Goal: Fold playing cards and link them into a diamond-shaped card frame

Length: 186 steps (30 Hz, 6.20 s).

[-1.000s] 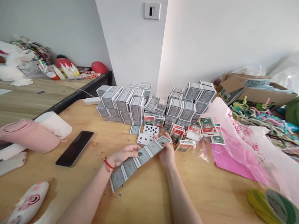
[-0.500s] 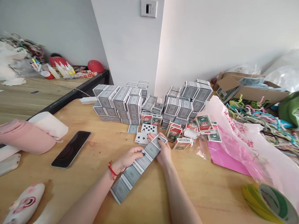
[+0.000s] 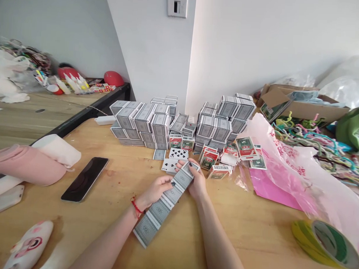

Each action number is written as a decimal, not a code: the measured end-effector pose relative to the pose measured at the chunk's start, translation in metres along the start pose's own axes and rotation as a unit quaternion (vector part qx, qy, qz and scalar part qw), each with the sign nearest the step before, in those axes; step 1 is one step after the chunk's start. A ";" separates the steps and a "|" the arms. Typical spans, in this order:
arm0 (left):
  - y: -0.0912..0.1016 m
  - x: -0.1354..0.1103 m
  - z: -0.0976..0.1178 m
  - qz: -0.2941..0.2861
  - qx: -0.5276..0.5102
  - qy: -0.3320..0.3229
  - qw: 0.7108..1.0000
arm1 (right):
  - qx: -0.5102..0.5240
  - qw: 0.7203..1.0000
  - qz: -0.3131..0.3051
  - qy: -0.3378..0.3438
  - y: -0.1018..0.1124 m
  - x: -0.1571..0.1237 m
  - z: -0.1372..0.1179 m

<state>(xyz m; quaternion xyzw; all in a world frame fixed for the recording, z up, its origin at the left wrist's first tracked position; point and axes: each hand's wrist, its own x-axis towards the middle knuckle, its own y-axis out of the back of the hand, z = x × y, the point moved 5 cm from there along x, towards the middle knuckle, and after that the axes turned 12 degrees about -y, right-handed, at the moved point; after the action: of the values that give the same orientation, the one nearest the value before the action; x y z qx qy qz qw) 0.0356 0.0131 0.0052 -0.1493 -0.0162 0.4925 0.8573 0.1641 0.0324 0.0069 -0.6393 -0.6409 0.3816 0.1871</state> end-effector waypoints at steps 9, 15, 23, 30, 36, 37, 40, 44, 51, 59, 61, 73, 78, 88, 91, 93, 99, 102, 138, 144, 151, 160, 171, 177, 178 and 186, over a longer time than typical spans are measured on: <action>-0.002 -0.001 0.006 0.021 -0.026 0.011 0.999 | -0.025 1.000 0.005 0.007 0.002 0.001 0.004; -0.002 -0.001 0.004 0.024 -0.030 0.028 0.999 | -0.032 0.999 0.003 0.022 -0.003 -0.003 0.001; -0.002 -0.003 0.000 0.029 -0.052 0.046 0.997 | -0.010 1.000 0.015 0.001 -0.005 -0.006 0.002; 0.001 -0.004 0.003 0.007 -0.079 0.064 0.995 | 0.003 1.000 0.010 0.018 -0.006 -0.007 0.004; -0.025 -0.010 0.004 -0.134 -0.274 0.140 0.942 | 0.023 0.999 0.043 -0.003 -0.003 -0.005 0.007; -0.028 -0.011 0.002 -0.144 -0.296 0.162 0.930 | 0.028 0.999 0.045 -0.006 -0.003 -0.004 0.007; -0.030 -0.010 -0.009 -0.129 -0.310 0.225 0.915 | 0.042 0.998 0.046 -0.028 0.000 0.000 0.009; -0.031 -0.008 -0.012 -0.120 -0.329 0.231 0.908 | 0.033 0.996 0.051 -0.067 0.006 0.006 0.013; -0.033 -0.010 -0.010 -0.117 -0.345 0.226 0.903 | -0.017 0.997 0.057 -0.045 0.007 0.005 0.012; -0.030 -0.010 -0.011 -0.099 -0.337 0.219 0.911 | -0.040 0.996 0.026 -0.073 0.002 0.002 0.012; -0.031 -0.010 -0.010 -0.102 -0.334 0.213 0.912 | -0.043 0.996 0.020 -0.078 0.003 0.002 0.012; -0.027 -0.010 -0.015 -0.110 -0.341 0.200 0.912 | -0.084 0.990 -0.003 -0.110 0.004 -0.002 0.013; -0.028 -0.008 -0.011 -0.100 -0.342 0.190 0.915 | -0.053 0.993 0.000 -0.103 0.001 -0.001 0.015; -0.029 -0.008 -0.016 -0.113 -0.347 0.213 0.906 | -0.120 0.987 0.109 -0.024 0.022 0.008 0.012; -0.028 -0.009 -0.018 -0.119 -0.349 0.214 0.905 | -0.150 0.982 0.115 -0.010 0.027 0.009 0.012; -0.027 -0.009 -0.018 -0.124 -0.347 0.215 0.905 | -0.154 0.981 0.116 -0.004 0.030 0.008 0.012; -0.027 -0.011 -0.017 -0.122 -0.341 0.208 0.909 | -0.161 0.979 0.122 0.002 0.031 0.006 0.011; -0.027 -0.012 -0.016 -0.117 -0.340 0.211 0.909 | -0.168 0.979 0.113 -0.005 0.032 0.007 0.012; 0.045 0.010 0.034 0.172 -0.367 -0.157 0.901 | -0.149 0.943 -0.182 -0.234 -0.041 -0.026 0.059; 0.052 0.013 0.034 0.179 -0.375 -0.160 0.895 | -0.148 0.946 -0.166 -0.237 -0.047 -0.029 0.074; 0.051 0.014 0.035 0.169 -0.350 -0.161 0.907 | -0.179 0.952 -0.114 -0.220 -0.042 -0.028 0.080; 0.058 0.010 0.041 0.205 -0.347 -0.166 0.900 | -0.184 0.944 -0.102 -0.256 -0.044 -0.032 0.086; 0.059 0.009 0.038 0.207 -0.360 -0.165 0.895 | -0.177 0.932 -0.118 -0.292 -0.042 -0.034 0.096; 0.054 0.012 0.031 0.214 -0.362 -0.128 0.898 | -0.196 0.940 -0.083 -0.268 -0.041 -0.034 0.098; 0.053 0.012 0.031 0.215 -0.361 -0.124 0.899 | -0.196 0.940 -0.079 -0.268 -0.040 -0.034 0.097; 0.045 0.013 0.030 0.187 -0.368 -0.102 0.905 | -0.193 0.944 -0.079 -0.256 -0.042 -0.033 0.095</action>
<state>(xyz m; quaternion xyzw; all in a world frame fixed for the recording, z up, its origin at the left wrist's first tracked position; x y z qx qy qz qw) -0.0011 0.0523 0.0198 -0.4034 -0.2559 0.6156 0.6267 0.0701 -0.0189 -0.0150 -0.4911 -0.7770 0.3853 -0.0814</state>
